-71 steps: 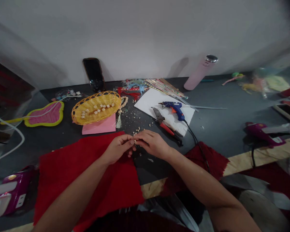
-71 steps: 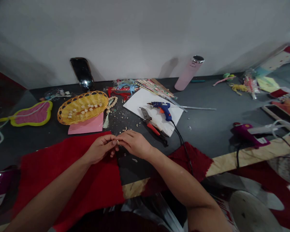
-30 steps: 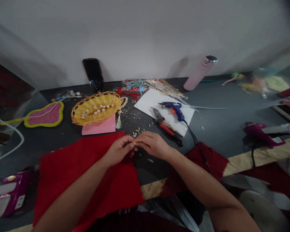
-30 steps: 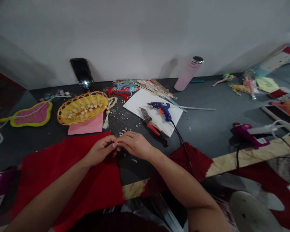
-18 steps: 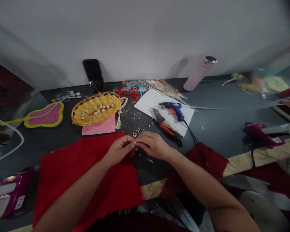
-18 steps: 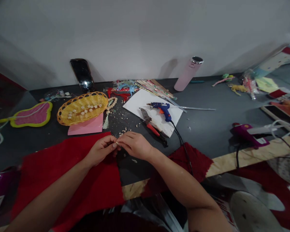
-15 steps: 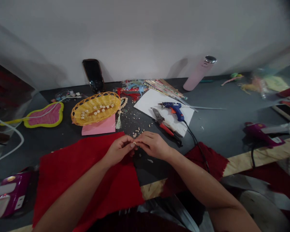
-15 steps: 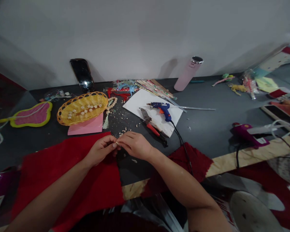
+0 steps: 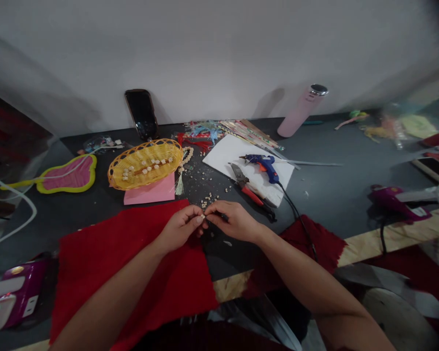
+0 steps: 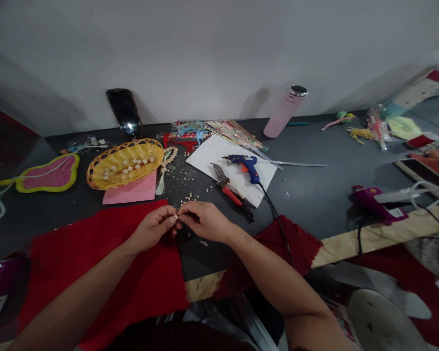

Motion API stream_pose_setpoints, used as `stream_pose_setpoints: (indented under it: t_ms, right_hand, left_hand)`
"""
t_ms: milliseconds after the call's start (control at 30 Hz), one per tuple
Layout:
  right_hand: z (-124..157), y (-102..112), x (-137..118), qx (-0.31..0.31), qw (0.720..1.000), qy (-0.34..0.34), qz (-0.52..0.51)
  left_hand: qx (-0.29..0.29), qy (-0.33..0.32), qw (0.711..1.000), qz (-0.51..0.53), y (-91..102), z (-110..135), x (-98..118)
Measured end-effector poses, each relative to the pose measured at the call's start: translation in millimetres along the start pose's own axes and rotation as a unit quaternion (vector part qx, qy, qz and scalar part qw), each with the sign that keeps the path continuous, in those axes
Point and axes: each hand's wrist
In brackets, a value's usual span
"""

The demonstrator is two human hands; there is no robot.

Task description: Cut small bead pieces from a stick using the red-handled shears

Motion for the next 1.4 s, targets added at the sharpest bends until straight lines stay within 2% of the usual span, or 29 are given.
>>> stream_pose_setpoints:
  t_ms: [333,567,900,1100,1400]
  right_hand:
    - [2,3,-7,-0.066,0.99,-0.084,-0.091]
    - [3,3,-4,-0.081,0.989,-0.096,-0.079]
    - [1,3,-1,-0.032,0.996,-0.004,-0.079]
    - [-1,-3,5,0.001,0.998,0.012,-0.056]
    - [-1,-4,9,-0.009,0.997,0.052,-0.057]
  left_hand:
    - [-0.023,-0.012,0.998,-0.052,-1.9,0,-1]
    - [-0.033,-0.006,0.995,-0.092,-4.3,0,2]
    - [-0.004,0.021,0.999,0.025,0.6,-2,1]
    - [-0.019,0.035,0.999,0.032,0.9,-2,3]
    - [-0.038,0.05,0.997,0.033,3.5,-1,4]
Point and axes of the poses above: each hand's wrist, its own z-axis away from the middle knuckle, its own y-axis out of the back of the hand, x = y × z, and after that the axes turned 13 degrees about -y, right-handed
